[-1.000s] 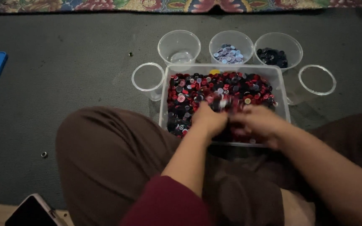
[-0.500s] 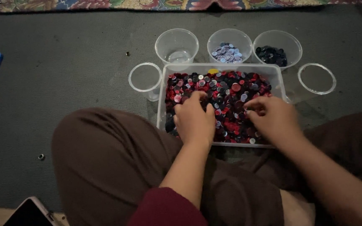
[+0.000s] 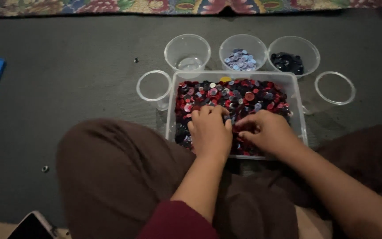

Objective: Sorting various colored buttons from a large central tray into smaller separate plastic containers.

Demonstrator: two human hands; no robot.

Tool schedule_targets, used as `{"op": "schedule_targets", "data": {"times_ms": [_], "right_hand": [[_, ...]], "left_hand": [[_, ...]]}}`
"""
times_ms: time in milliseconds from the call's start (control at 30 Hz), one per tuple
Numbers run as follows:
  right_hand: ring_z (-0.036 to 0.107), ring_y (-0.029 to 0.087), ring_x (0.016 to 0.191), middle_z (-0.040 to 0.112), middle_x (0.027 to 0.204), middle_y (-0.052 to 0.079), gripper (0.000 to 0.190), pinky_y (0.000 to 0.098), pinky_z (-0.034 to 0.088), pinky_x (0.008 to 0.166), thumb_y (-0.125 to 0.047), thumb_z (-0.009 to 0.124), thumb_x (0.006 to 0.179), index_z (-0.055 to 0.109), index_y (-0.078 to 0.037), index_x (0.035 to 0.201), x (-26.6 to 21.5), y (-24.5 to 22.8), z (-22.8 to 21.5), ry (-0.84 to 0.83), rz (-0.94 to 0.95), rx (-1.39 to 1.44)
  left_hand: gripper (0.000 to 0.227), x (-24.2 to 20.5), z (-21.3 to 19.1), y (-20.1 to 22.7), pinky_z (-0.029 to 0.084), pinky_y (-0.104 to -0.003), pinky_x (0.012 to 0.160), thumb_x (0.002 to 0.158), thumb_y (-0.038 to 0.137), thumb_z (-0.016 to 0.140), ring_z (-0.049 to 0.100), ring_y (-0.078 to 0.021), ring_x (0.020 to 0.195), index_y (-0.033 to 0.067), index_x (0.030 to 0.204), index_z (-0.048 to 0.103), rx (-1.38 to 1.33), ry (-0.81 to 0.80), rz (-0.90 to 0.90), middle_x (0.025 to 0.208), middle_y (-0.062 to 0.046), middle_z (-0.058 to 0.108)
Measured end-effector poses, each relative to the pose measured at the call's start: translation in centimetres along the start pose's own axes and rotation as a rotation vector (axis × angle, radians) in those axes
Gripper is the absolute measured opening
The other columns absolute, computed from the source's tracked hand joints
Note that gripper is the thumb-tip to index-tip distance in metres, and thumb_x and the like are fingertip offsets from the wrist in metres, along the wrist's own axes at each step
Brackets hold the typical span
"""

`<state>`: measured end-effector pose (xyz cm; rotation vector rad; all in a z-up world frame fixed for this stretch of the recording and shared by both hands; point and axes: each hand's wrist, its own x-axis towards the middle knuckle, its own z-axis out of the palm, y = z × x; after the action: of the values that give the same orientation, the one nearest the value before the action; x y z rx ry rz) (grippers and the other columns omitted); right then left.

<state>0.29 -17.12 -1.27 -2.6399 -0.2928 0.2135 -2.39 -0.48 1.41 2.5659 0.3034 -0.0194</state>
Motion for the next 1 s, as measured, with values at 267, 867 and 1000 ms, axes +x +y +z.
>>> {"op": "schedule_targets", "data": {"times_ms": [267, 867, 1000], "right_hand": [[0.072, 0.031, 0.093, 0.069, 0.091, 0.006, 0.036, 0.0443, 0.057, 0.084, -0.032, 0.081, 0.081, 0.077, -0.031, 0.116, 4.4, 1.1, -1.7, 0.164, -0.034, -0.019], [0.067, 0.033, 0.111, 0.064, 0.116, 0.004, 0.040, 0.0443, 0.056, 0.092, -0.029, 0.078, 0.084, 0.075, -0.027, 0.123, 5.5, 2.2, -0.6, 0.211, -0.051, -0.137], [0.069, 0.041, 0.105, 0.067, 0.113, 0.011, 0.047, 0.0521, 0.058, 0.087, -0.018, 0.073, 0.080, 0.074, -0.024, 0.126, 4.4, 0.7, 1.2, 0.097, -0.241, -0.110]], "left_hand": [[0.014, 0.2, 0.3, -0.2, 0.046, -0.046, 0.096, 0.094, 0.023, 0.065, 0.059, -0.0283, 0.115, 0.0269, 0.107, 0.065, -0.021, -0.019, 0.033, 0.107, -0.001, 0.068], [0.018, 0.6, -0.6, 0.1, 0.047, -0.050, 0.094, 0.091, 0.024, 0.064, 0.058, -0.0348, 0.117, 0.0221, 0.109, 0.060, -0.097, 0.003, -0.148, 0.117, -0.006, 0.064], [0.015, 1.0, -0.1, 0.2, 0.048, -0.052, 0.093, 0.092, 0.020, 0.062, 0.059, -0.0366, 0.114, 0.0201, 0.106, 0.061, -0.091, 0.105, -0.148, 0.114, -0.008, 0.063]]}}
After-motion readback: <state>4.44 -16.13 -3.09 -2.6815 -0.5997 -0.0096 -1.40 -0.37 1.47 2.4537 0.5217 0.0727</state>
